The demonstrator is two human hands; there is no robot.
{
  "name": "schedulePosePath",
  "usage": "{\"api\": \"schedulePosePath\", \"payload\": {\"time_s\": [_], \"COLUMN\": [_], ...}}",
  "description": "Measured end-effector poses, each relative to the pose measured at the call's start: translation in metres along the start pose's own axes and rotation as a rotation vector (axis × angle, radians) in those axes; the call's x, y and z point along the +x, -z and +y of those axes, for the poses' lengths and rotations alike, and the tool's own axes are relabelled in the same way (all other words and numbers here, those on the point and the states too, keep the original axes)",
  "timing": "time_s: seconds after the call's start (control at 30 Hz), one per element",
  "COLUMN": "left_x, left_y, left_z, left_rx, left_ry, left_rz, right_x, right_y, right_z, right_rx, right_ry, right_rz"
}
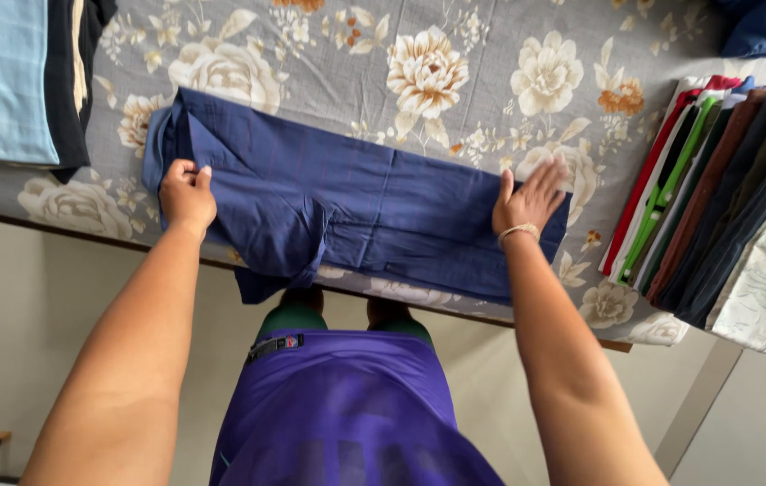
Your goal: Folding multiple shirts and placing them in a stack on a bed.
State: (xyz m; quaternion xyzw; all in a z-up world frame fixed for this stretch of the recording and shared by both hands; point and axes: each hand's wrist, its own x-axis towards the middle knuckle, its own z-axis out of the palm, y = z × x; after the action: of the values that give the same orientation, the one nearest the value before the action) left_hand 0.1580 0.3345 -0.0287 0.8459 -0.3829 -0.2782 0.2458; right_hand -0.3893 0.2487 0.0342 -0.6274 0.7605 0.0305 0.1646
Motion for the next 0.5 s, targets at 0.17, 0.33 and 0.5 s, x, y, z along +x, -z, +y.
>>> {"api": "schedulePosePath", "payload": {"time_s": [0.17, 0.33, 0.5], "left_x": [-0.001, -0.036, -0.096], "left_y": [-0.011, 0.015, -0.004], "left_z": [-0.021, 0.002, -0.063], "left_rx": [-0.108, -0.302, -0.325], "left_ry": [0.055, 0.285, 0.214], "left_rz": [0.024, -0.116, -0.473], "right_x": [-0.026, -0.025, -0.07], "right_y": [0.03, -0.014, 0.005], "right_z": [-0.037, -0.01, -0.044], "right_rx": [-0.103, -0.126, 0.129], "right_ry": [0.391, 0.252, 0.451], "right_rz": [-0.115, -0.151, 0.195]}}
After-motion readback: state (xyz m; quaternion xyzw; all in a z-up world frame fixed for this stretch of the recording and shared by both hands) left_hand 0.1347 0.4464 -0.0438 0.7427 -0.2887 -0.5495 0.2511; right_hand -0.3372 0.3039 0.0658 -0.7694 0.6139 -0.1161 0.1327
